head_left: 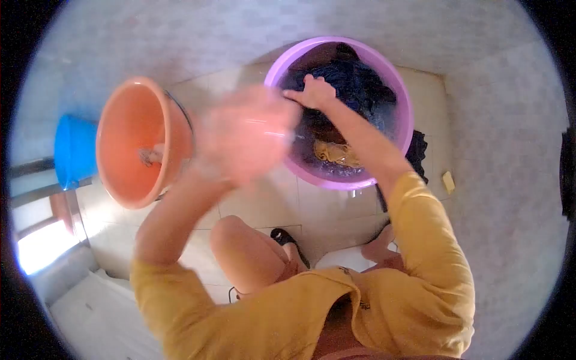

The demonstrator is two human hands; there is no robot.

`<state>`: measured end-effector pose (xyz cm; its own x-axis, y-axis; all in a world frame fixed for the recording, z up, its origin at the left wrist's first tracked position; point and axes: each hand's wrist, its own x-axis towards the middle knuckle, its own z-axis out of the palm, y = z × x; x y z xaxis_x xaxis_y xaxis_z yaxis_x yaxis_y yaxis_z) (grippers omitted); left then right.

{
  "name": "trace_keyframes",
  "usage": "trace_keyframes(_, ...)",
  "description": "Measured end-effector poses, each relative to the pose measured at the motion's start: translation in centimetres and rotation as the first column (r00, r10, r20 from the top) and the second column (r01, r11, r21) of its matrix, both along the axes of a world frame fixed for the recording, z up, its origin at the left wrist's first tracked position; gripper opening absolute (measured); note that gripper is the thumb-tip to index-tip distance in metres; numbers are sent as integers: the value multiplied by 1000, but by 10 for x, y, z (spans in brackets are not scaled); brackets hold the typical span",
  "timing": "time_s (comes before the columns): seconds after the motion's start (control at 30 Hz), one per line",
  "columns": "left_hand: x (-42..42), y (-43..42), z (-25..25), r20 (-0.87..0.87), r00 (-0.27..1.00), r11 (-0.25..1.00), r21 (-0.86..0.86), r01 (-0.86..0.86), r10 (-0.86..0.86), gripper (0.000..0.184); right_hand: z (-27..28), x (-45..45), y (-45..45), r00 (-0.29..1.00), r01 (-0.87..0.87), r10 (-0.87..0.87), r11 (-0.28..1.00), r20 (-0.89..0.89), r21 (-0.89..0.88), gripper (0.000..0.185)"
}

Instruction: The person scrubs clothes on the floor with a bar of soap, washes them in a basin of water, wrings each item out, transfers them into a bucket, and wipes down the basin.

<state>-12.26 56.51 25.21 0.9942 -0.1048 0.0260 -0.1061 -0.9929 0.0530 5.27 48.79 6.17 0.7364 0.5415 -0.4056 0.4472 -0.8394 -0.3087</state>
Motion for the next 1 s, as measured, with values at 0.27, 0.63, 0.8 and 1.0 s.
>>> trace_keyframes(0.27, -104, 147, 28, 375, 851, 665, 534, -522, 368, 39, -3, 41, -17, 965, 216, -252, 924, 78, 315, 27)
trace_keyframes(0.63, 61, 56, -83, -256, 958, 828, -503, -246, 129, 39, 175, 66, -65, 967, -251, 234, 836, 97, 488, 22)
trace_keyframes(0.8, 72, 37, -116, -300, 944, 830, -486, -273, 135, 36, 39, 5, -39, 912, -338, 303, 937, 278, 85, 71)
trace_keyframes(1.0, 45, 71, -125, -369, 903, 720, -563, -405, 220, 37, 9, 37, -38, 965, -112, -13, 885, 263, 452, 26)
